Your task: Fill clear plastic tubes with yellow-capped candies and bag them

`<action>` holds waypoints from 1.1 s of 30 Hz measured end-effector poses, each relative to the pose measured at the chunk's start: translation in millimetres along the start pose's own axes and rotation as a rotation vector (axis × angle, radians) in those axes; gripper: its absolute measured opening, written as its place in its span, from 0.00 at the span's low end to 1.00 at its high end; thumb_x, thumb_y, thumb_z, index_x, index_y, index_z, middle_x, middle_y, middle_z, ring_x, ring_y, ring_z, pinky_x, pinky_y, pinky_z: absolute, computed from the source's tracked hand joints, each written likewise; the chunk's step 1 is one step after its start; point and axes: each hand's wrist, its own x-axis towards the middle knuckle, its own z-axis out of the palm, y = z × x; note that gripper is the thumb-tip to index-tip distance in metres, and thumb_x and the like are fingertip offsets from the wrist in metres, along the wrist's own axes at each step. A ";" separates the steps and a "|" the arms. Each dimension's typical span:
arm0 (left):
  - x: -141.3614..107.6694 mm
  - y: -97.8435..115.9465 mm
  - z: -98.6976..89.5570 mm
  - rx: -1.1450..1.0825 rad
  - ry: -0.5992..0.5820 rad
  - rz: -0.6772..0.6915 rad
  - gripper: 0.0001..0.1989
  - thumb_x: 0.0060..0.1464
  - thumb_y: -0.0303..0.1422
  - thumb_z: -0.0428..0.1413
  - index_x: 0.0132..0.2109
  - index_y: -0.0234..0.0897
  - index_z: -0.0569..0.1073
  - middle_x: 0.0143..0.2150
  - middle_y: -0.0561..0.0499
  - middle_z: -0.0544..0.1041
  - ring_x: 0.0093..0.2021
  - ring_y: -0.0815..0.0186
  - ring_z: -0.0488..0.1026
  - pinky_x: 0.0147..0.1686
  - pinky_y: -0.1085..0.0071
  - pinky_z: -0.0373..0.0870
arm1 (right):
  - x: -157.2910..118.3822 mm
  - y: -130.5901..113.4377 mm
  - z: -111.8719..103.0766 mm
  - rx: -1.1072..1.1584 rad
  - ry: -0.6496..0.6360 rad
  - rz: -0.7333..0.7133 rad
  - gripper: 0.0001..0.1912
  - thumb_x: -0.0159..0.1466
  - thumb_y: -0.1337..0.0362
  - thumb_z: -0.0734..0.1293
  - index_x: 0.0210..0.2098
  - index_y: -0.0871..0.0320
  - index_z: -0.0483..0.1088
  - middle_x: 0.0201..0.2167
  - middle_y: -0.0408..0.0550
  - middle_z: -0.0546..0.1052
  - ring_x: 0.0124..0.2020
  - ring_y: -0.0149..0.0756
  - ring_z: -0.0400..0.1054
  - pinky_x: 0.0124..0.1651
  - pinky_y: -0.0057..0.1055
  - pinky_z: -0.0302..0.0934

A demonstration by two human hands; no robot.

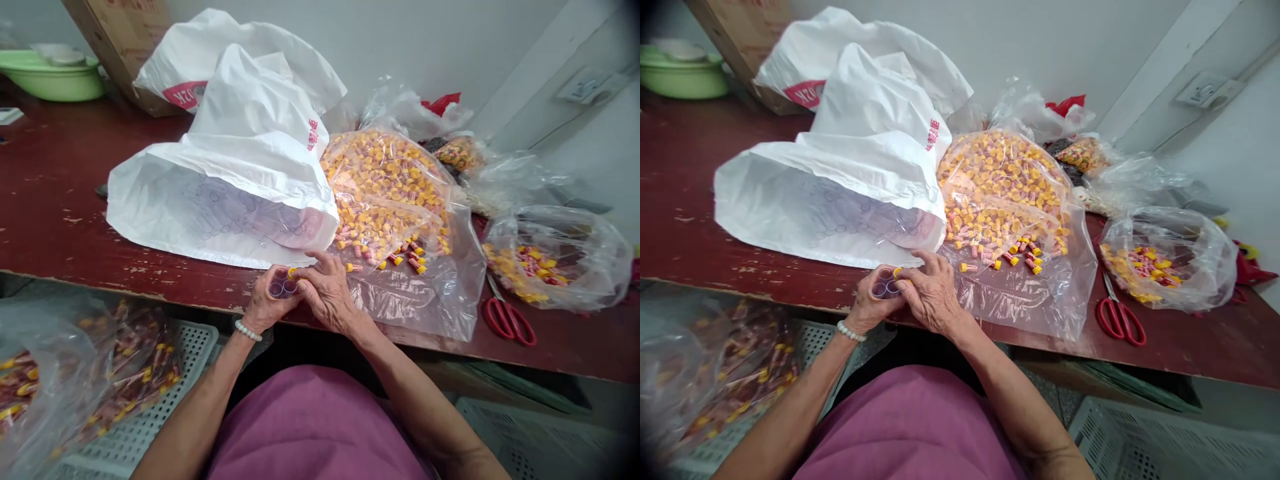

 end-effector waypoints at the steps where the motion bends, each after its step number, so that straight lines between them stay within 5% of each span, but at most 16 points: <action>1: -0.1 -0.4 0.2 0.006 0.003 0.002 0.19 0.41 0.39 0.62 0.39 0.35 0.67 0.33 0.51 0.75 0.31 0.67 0.72 0.32 0.73 0.69 | -1.1 0.6 -4.4 0.009 0.001 -0.004 0.12 0.64 0.58 0.61 0.44 0.52 0.71 0.54 0.50 0.64 0.53 0.42 0.59 0.56 0.44 0.54; 4: -0.7 -1.3 1.4 0.033 0.026 -0.004 0.19 0.39 0.36 0.63 0.39 0.36 0.67 0.32 0.52 0.75 0.29 0.68 0.72 0.31 0.73 0.69 | -11.8 16.6 -29.1 0.050 0.215 0.029 0.12 0.64 0.63 0.61 0.46 0.53 0.69 0.51 0.51 0.65 0.51 0.38 0.61 0.54 0.41 0.57; 7: -0.4 -1.4 2.4 0.023 0.035 -0.012 0.20 0.37 0.33 0.64 0.40 0.36 0.67 0.31 0.53 0.75 0.28 0.68 0.73 0.30 0.73 0.70 | -29.4 59.1 -55.0 -0.024 0.552 0.267 0.11 0.65 0.64 0.58 0.44 0.55 0.68 0.43 0.49 0.69 0.47 0.38 0.64 0.50 0.40 0.59; 8: 0.0 -1.3 2.6 0.019 0.037 -0.012 0.20 0.37 0.33 0.64 0.39 0.36 0.67 0.31 0.53 0.75 0.28 0.68 0.73 0.30 0.73 0.70 | -35.0 76.8 -60.0 -0.056 0.575 0.371 0.11 0.65 0.63 0.57 0.44 0.56 0.67 0.41 0.49 0.70 0.43 0.38 0.65 0.48 0.40 0.60; 10: 0.7 -1.2 3.0 0.020 0.039 -0.008 0.20 0.36 0.32 0.63 0.39 0.36 0.67 0.31 0.53 0.75 0.28 0.68 0.73 0.30 0.73 0.70 | -43.6 110.1 -62.4 -0.157 0.477 0.476 0.10 0.63 0.63 0.59 0.41 0.59 0.68 0.37 0.50 0.72 0.39 0.39 0.65 0.45 0.40 0.61; 13: 0.8 -1.2 3.8 0.019 0.047 -0.011 0.21 0.36 0.32 0.63 0.39 0.36 0.67 0.31 0.53 0.76 0.29 0.67 0.74 0.30 0.73 0.71 | -49.4 140.3 -54.4 -0.372 0.236 0.418 0.07 0.59 0.64 0.62 0.36 0.59 0.69 0.38 0.53 0.72 0.41 0.42 0.64 0.46 0.41 0.59; 21: -0.5 -0.7 4.6 0.029 0.048 -0.040 0.21 0.35 0.32 0.63 0.40 0.37 0.66 0.33 0.52 0.76 0.32 0.65 0.74 0.34 0.70 0.71 | -59.8 149.4 -52.2 -0.431 0.123 0.315 0.10 0.62 0.62 0.60 0.35 0.59 0.71 0.36 0.56 0.73 0.40 0.45 0.64 0.45 0.43 0.58; 25: -1.0 -1.9 4.1 0.019 0.043 -0.049 0.21 0.36 0.32 0.63 0.40 0.37 0.65 0.33 0.51 0.76 0.32 0.65 0.74 0.34 0.70 0.71 | -60.4 133.1 -62.7 -0.296 0.284 0.393 0.13 0.64 0.58 0.59 0.38 0.59 0.71 0.36 0.54 0.74 0.39 0.41 0.66 0.44 0.41 0.61; 28: -1.0 -3.3 4.1 0.022 0.030 -0.050 0.22 0.36 0.32 0.63 0.41 0.37 0.66 0.34 0.51 0.76 0.32 0.65 0.74 0.34 0.69 0.71 | -48.8 87.8 -69.0 -0.124 0.417 0.406 0.14 0.64 0.57 0.61 0.43 0.57 0.70 0.38 0.50 0.74 0.37 0.36 0.67 0.41 0.37 0.63; 33: -0.4 -2.9 2.5 0.045 0.028 -0.016 0.21 0.37 0.33 0.63 0.40 0.37 0.66 0.33 0.52 0.75 0.32 0.66 0.73 0.34 0.71 0.69 | -11.3 6.4 -42.1 0.122 0.140 0.022 0.08 0.63 0.66 0.63 0.42 0.55 0.70 0.37 0.48 0.73 0.39 0.33 0.68 0.41 0.31 0.64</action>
